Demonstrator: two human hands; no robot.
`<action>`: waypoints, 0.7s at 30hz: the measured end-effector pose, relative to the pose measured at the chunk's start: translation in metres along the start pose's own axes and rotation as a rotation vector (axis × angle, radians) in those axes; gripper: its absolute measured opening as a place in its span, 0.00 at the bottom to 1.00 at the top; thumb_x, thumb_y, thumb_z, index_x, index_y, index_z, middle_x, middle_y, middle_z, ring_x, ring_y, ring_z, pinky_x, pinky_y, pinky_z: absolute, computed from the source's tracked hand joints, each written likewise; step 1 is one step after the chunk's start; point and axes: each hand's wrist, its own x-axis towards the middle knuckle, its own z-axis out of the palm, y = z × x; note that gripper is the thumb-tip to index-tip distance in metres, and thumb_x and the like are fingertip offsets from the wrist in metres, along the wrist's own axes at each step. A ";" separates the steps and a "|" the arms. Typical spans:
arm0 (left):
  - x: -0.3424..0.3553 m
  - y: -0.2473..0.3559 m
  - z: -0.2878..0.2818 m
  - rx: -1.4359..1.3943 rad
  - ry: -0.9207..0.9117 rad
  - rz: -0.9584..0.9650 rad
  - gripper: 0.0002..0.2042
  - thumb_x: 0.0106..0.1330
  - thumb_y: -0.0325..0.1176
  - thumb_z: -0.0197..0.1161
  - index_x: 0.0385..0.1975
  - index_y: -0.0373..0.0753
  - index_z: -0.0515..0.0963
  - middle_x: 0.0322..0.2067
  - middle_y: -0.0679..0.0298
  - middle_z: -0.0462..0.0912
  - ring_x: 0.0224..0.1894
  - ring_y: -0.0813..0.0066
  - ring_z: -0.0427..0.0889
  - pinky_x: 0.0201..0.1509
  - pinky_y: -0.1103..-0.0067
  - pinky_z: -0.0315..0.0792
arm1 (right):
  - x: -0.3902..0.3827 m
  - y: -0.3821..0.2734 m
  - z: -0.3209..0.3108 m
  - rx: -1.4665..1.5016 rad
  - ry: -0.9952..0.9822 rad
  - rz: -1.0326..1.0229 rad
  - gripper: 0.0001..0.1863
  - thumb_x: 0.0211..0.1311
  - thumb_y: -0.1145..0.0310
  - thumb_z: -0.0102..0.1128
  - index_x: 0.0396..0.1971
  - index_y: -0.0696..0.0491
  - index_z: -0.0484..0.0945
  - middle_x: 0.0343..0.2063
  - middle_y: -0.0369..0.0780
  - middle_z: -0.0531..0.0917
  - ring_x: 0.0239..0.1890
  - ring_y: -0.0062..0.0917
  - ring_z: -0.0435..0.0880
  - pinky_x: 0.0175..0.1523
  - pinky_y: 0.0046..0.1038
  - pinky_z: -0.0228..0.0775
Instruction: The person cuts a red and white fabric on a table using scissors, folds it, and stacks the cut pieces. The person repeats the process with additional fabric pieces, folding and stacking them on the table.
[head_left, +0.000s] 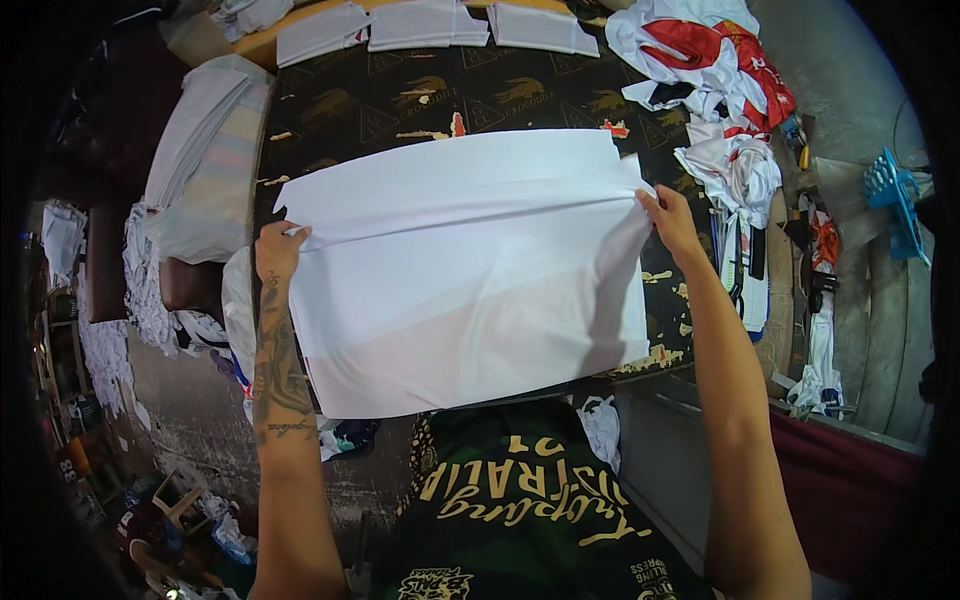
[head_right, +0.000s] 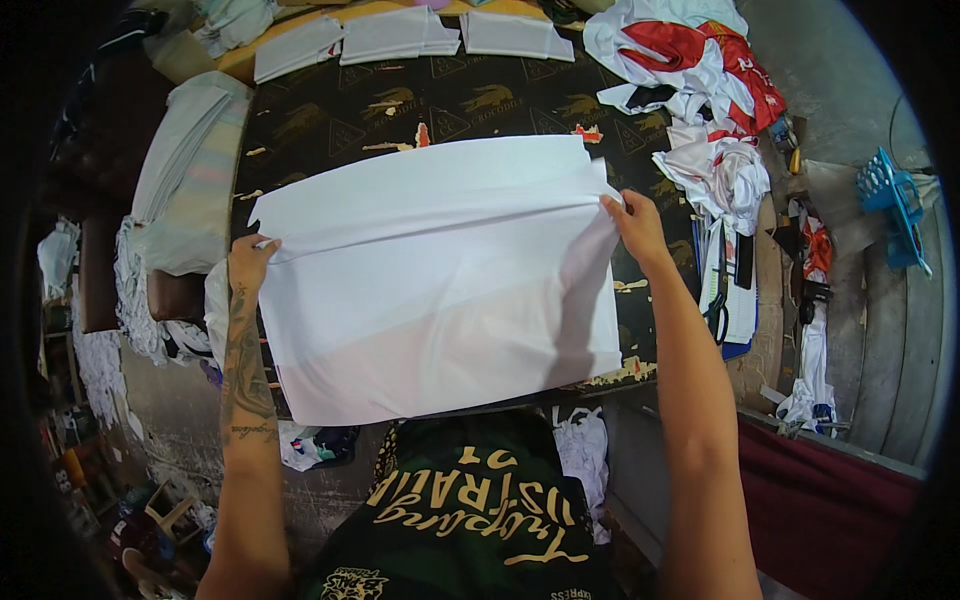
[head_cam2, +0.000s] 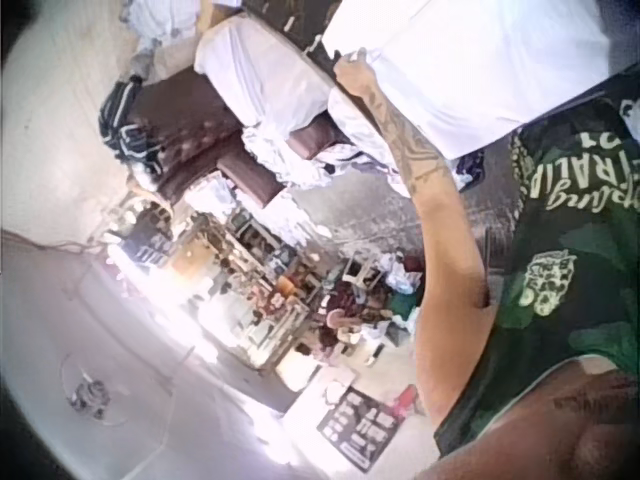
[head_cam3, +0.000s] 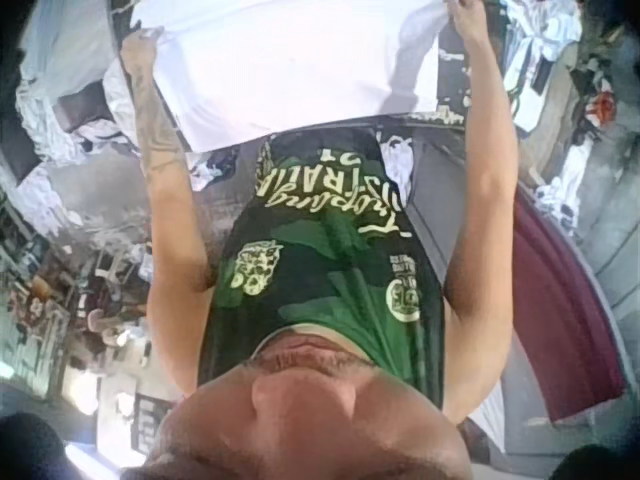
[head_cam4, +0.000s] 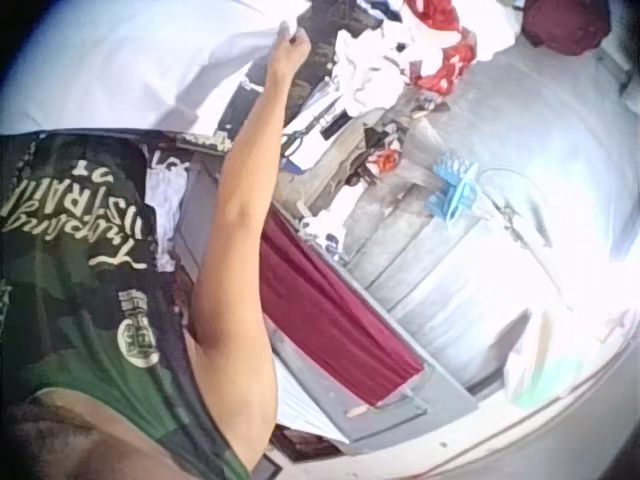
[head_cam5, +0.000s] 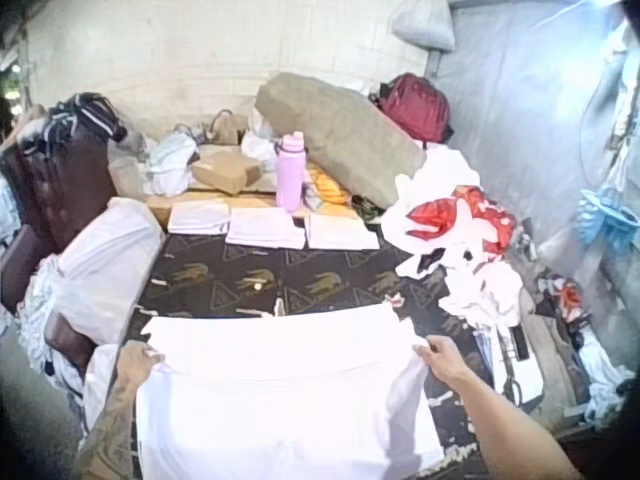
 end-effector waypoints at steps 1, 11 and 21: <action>0.005 0.000 0.001 0.002 -0.014 -0.028 0.18 0.61 0.46 0.79 0.43 0.40 0.91 0.37 0.51 0.91 0.42 0.49 0.91 0.49 0.62 0.81 | 0.012 0.001 0.009 -0.022 0.030 0.009 0.21 0.73 0.53 0.71 0.29 0.57 0.80 0.22 0.31 0.74 0.27 0.15 0.69 0.33 0.29 0.62; -0.053 0.001 0.011 -0.044 0.201 -0.031 0.30 0.68 0.47 0.72 0.70 0.46 0.76 0.63 0.53 0.82 0.59 0.52 0.83 0.62 0.60 0.75 | 0.086 -0.008 0.059 -0.173 0.156 -0.074 0.22 0.68 0.52 0.75 0.50 0.54 0.85 0.39 0.44 0.86 0.38 0.33 0.83 0.48 0.36 0.76; -0.019 0.069 0.042 0.558 0.295 0.324 0.37 0.79 0.60 0.54 0.85 0.56 0.56 0.84 0.53 0.52 0.85 0.43 0.48 0.81 0.34 0.40 | -0.216 0.043 0.064 -0.214 0.076 0.291 0.28 0.57 0.59 0.82 0.52 0.58 0.80 0.48 0.49 0.81 0.53 0.46 0.80 0.59 0.46 0.73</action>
